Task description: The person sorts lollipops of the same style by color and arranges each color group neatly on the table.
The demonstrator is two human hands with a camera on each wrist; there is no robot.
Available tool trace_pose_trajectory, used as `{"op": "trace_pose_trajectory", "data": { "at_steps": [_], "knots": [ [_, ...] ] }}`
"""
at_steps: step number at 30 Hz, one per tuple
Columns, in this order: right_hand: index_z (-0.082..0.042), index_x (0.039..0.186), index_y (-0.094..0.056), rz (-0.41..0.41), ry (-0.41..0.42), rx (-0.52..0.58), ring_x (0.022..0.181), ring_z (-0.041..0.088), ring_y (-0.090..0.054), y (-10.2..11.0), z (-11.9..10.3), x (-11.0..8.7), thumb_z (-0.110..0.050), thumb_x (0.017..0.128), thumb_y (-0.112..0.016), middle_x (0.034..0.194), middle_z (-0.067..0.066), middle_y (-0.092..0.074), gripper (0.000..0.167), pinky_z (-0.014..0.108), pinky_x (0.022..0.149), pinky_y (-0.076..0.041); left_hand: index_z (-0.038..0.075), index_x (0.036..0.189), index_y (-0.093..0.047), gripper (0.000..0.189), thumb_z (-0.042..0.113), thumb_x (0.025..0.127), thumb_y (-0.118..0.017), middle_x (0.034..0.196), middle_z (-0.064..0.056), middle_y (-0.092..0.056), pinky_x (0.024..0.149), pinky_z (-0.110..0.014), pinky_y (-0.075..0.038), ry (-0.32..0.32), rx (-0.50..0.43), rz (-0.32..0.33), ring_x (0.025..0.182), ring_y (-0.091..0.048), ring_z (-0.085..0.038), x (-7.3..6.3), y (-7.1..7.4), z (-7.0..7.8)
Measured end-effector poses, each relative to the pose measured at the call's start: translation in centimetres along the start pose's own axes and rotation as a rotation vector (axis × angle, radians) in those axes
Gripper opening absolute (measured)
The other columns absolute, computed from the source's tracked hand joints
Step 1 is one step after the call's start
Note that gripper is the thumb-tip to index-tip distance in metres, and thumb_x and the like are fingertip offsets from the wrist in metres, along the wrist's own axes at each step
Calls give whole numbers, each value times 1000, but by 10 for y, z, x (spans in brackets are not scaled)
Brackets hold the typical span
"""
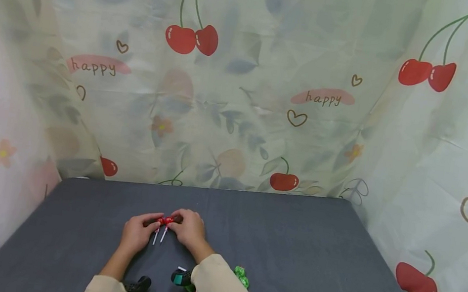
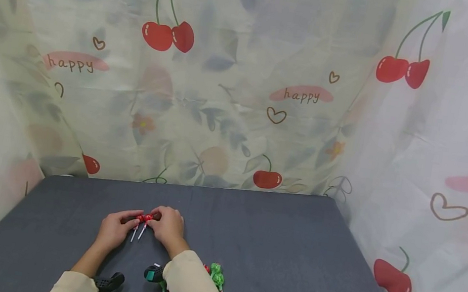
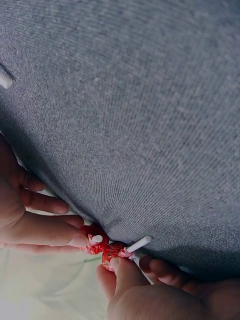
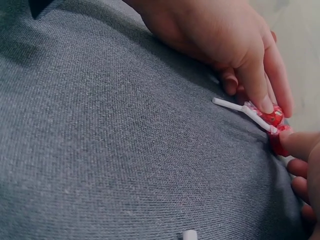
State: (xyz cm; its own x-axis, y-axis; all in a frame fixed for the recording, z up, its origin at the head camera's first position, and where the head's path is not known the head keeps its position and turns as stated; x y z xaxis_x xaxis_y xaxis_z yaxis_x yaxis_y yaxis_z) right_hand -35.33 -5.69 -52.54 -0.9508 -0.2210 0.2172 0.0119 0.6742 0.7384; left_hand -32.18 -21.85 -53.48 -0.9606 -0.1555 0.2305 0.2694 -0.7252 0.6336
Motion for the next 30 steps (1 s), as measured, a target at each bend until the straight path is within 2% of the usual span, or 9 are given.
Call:
{"op": "trace_pose_trajectory", "data": {
  "at_steps": [3,8,16,30],
  "knots": [
    [-21,99,-74,9,2,6,80,9,-55,-1,1,0,-31,84,-77,86,-11,-65,18,33,79,-43,12,115,-74,25,12,90,-70,106,-11,-71,72,-40,-42,-8,11,2,84,-61,-24,-1,1,1],
    [-21,105,-73,-14,-11,28,85,11,-56,-1,0,-1,-34,85,-76,89,-10,-64,25,36,84,-43,12,115,-74,25,12,90,-70,106,-11,-71,71,-39,-42,-3,13,3,84,-61,-24,0,2,1],
    [-22,107,-74,-57,-1,-27,86,12,-53,1,-4,-1,-38,81,-79,88,-9,-60,30,35,82,-41,13,119,-72,27,13,92,-68,114,-14,-68,79,-46,-44,29,3,-20,95,-61,-29,1,0,-2],
    [-24,108,-74,-96,-6,-42,90,14,-53,2,-1,1,-32,82,-79,92,-9,-59,27,36,83,-40,12,119,-72,28,13,92,-68,116,-15,-67,84,-49,-45,34,-18,-22,101,-61,-31,0,-1,-1]
  ]
}}
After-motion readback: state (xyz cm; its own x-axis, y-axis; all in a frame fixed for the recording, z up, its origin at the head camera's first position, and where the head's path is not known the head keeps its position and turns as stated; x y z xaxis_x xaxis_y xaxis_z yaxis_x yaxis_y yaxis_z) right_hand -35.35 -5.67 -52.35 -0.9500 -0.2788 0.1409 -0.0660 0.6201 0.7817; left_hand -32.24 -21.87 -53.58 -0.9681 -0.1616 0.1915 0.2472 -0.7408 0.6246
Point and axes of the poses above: each hand's wrist, its own x-axis towards the middle knuckle, its own y-axis out of the back of the hand, z = x × y, the point moved 2 cm from there along x, towards the middle knuckle
